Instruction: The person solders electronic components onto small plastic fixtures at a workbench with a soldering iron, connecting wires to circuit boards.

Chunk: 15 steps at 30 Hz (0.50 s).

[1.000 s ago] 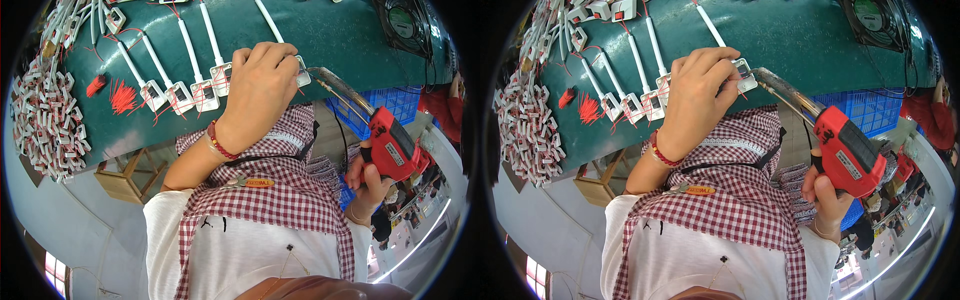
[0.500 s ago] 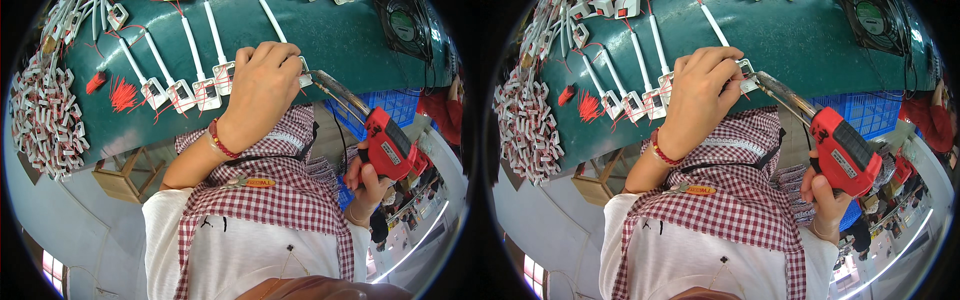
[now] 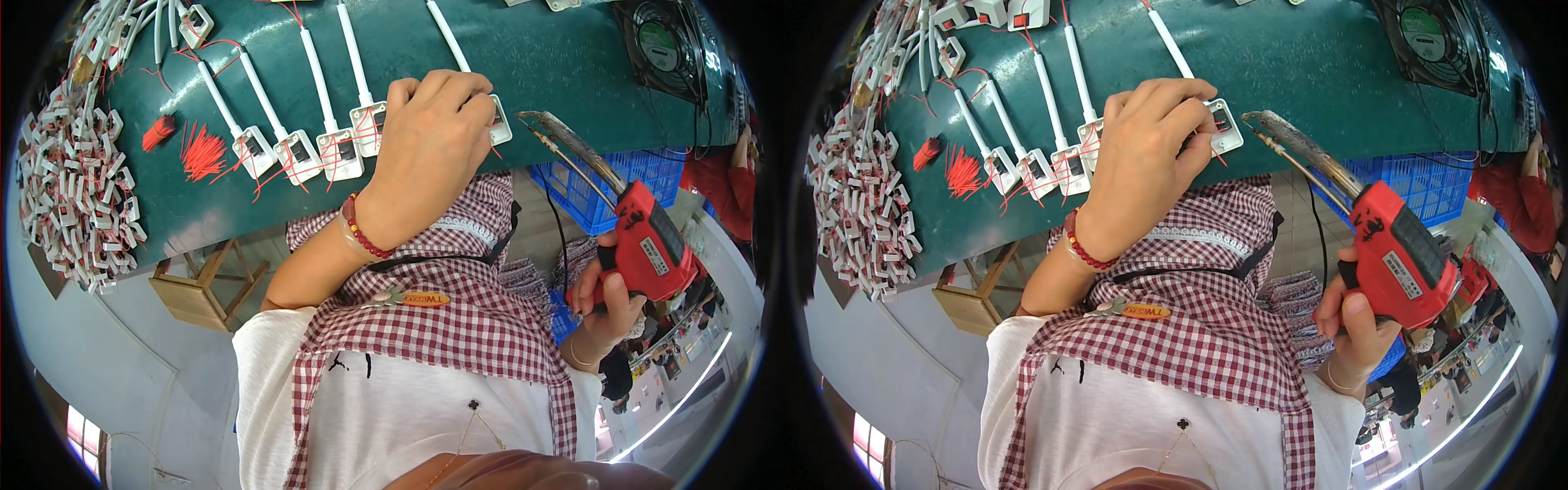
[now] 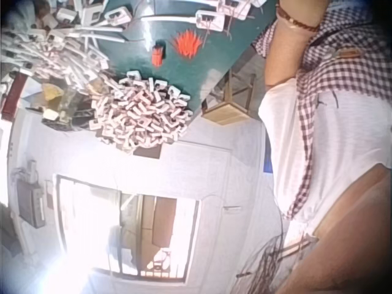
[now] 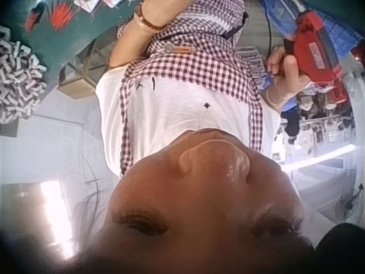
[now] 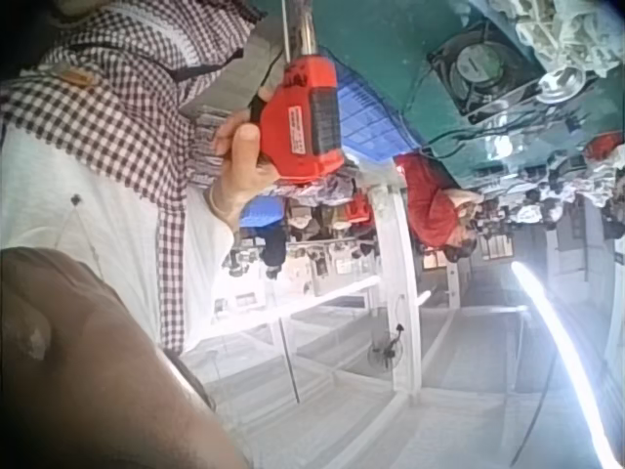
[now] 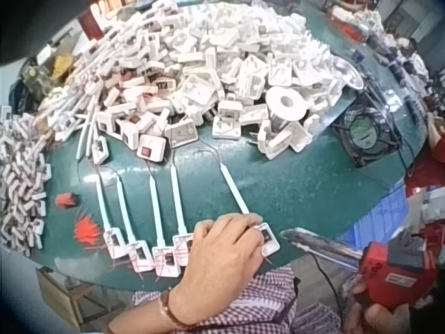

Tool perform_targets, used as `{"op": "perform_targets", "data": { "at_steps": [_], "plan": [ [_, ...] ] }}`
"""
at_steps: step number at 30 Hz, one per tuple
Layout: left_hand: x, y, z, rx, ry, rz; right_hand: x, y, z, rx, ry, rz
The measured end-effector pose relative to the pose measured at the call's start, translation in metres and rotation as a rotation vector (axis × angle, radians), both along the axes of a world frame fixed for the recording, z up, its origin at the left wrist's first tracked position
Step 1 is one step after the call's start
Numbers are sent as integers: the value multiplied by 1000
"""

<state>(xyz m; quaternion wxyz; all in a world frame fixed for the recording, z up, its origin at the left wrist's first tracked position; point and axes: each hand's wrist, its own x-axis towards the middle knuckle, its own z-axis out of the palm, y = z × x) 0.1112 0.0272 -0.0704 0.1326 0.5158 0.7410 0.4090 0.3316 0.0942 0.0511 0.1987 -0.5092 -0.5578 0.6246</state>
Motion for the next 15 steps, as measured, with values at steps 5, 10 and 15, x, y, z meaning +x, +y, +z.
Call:
{"op": "perform_targets", "data": {
  "at_steps": [5, 10, 15],
  "plan": [
    [0, 0, -1, 8, 3, -1, 3, 0, -4, -4, 40, -1],
    [0, 1, 0, -4, -4, -12, 3, -1, -7, -23, 91, -33],
    [-14, -9, 12, -74, 27, -24, 4, -2, -10, -6, 126, 13]
  ]
}}
